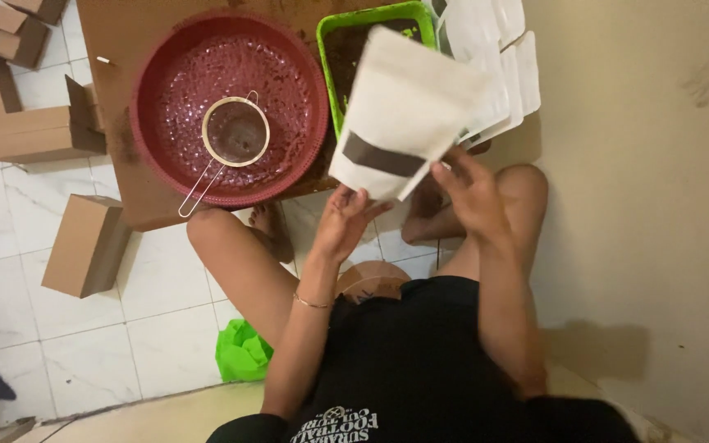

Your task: The person scoops a dark brown powder from a green container into white pouches using a spoon. They seal each pouch by folding the top and place it aside, repeating the process for multiple pouches.

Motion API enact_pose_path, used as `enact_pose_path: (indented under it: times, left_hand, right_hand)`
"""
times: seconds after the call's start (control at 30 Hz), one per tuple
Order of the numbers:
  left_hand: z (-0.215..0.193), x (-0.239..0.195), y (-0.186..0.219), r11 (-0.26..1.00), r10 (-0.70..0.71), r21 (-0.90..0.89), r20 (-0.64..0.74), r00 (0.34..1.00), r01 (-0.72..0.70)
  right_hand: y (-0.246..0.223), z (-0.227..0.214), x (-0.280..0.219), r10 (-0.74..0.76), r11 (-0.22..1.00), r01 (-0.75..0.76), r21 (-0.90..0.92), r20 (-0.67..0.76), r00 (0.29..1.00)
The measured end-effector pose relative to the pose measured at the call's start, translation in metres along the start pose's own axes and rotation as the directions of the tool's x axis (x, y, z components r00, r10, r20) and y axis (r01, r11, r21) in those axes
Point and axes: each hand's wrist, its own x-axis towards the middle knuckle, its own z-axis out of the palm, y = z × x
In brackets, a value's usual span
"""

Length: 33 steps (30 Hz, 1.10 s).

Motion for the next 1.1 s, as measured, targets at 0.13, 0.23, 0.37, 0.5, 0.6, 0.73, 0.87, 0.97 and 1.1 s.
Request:
enact_pose_path:
  times: [0.13,0.23,0.37,0.5,0.6,0.73,0.87,0.97,1.1]
  left_hand:
    - [-0.025,-0.015,-0.019,0.999,-0.040,0.007,-0.023,0.999,0.040]
    - [-0.037,-0.022,-0.032,0.997,-0.076,-0.003,-0.018,0.997,0.076]
    - [-0.023,-0.034,-0.026,0.996,-0.093,-0.006,-0.034,0.995,0.092]
    - [-0.022,-0.032,-0.027,0.997,-0.007,0.073,-0.056,0.998,0.011]
    - [-0.028,-0.028,-0.028,0.995,0.037,0.098,-0.052,0.998,-0.032]
    - [-0.021,-0.034,-0.017,0.998,0.019,0.063,-0.021,1.000,-0.018]
    - [-0.017,-0.034,0.015,0.881,0.102,0.462,0.017,0.995,-0.099]
    - [-0.001,-0.029,0.037,0.732,0.272,0.606,0.160,0.949,-0.312]
    - [-0.054,0.016,0.015,0.604,0.328,0.673,0.280,0.902,-0.428]
  right_hand:
    - [0.053,0.016,-0.044,0.069,0.998,-0.070,-0.002,-0.156,0.985]
    - [0.067,0.023,-0.061,0.141,0.990,-0.139,0.023,-0.190,0.972]
    - [0.075,0.019,-0.066,-0.008,0.999,0.001,-0.035,-0.190,0.982]
    - [0.047,0.023,-0.059,-0.081,0.996,0.075,-0.040,-0.195,0.977]
    - [0.072,0.016,-0.047,-0.109,0.994,0.108,-0.015,-0.195,0.975]
    - [0.064,0.015,-0.046,-0.092,0.994,0.102,0.050,-0.169,0.981]
    - [0.056,0.006,-0.042,-0.200,0.976,0.210,0.051,-0.148,0.969]
    - [0.050,0.001,-0.036,-0.295,0.952,0.301,0.052,-0.102,0.950]
    - [0.034,0.006,-0.025,-0.386,0.914,0.394,0.095,-0.086,0.918]
